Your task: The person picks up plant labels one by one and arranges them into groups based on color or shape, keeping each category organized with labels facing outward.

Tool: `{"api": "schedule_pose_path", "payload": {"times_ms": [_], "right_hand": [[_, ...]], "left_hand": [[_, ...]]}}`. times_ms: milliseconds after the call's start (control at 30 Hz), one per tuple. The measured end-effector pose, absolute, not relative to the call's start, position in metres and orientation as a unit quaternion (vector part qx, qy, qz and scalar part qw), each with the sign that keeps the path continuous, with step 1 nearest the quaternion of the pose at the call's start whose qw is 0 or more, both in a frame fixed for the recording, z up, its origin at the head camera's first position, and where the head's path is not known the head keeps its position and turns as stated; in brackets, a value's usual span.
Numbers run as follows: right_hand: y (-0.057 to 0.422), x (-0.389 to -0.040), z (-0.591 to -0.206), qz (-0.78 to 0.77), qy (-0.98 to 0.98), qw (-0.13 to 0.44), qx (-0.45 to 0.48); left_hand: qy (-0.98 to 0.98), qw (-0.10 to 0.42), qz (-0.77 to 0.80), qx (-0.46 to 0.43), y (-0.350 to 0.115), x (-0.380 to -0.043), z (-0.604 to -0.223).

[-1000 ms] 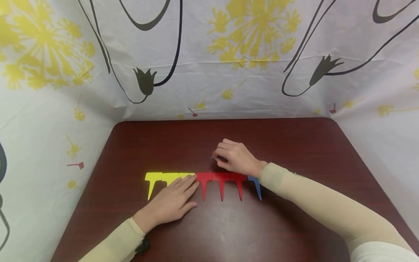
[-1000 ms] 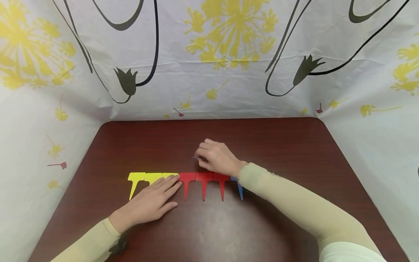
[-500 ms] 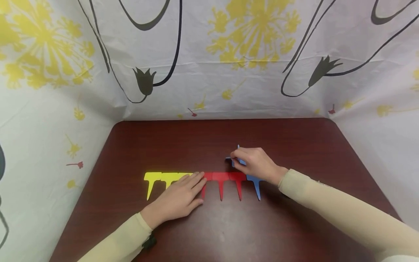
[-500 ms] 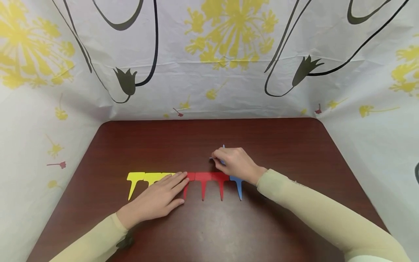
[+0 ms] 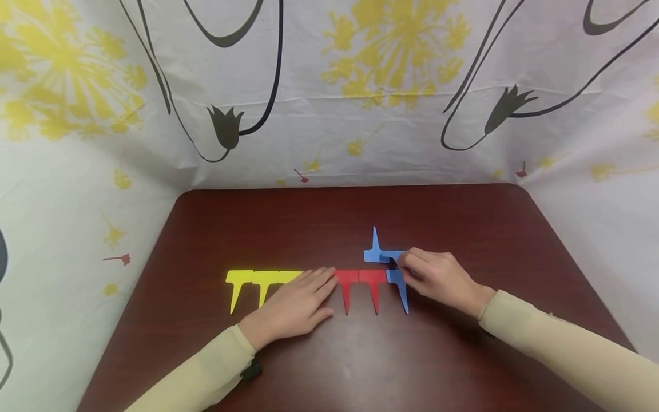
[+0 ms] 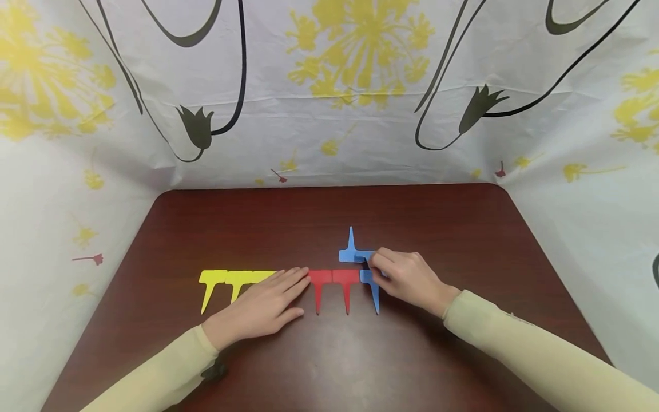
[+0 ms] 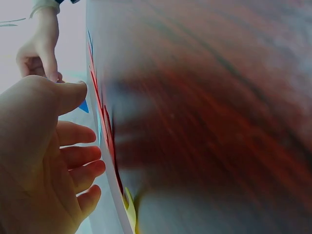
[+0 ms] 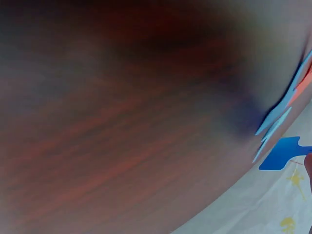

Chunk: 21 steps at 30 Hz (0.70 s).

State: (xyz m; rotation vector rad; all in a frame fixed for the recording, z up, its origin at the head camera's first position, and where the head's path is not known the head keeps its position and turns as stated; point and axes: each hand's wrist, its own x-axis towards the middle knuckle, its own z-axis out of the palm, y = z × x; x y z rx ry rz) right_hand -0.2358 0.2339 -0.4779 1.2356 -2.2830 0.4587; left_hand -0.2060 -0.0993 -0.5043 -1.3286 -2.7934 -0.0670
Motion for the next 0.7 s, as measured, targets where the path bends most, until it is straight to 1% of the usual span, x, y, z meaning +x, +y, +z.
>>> {"api": "schedule_pose_path", "payload": {"times_ms": [233, 467, 700], "right_hand": [[0.25, -0.226, -0.479, 0.168, -0.835, 0.257, 0.458], [0.265, -0.219, -0.484, 0.168, -0.823, 0.286, 0.461], [0.275, -0.21, -0.49, 0.16, -0.823, 0.29, 0.461]], "left_hand": [[-0.899, 0.016, -0.018, -0.438, -0.094, -0.208, -0.505], [-0.897, 0.004, -0.02, -0.441, -0.094, -0.207, -0.505], [-0.898, 0.001, -0.023, -0.44, -0.096, -0.206, -0.505]]}}
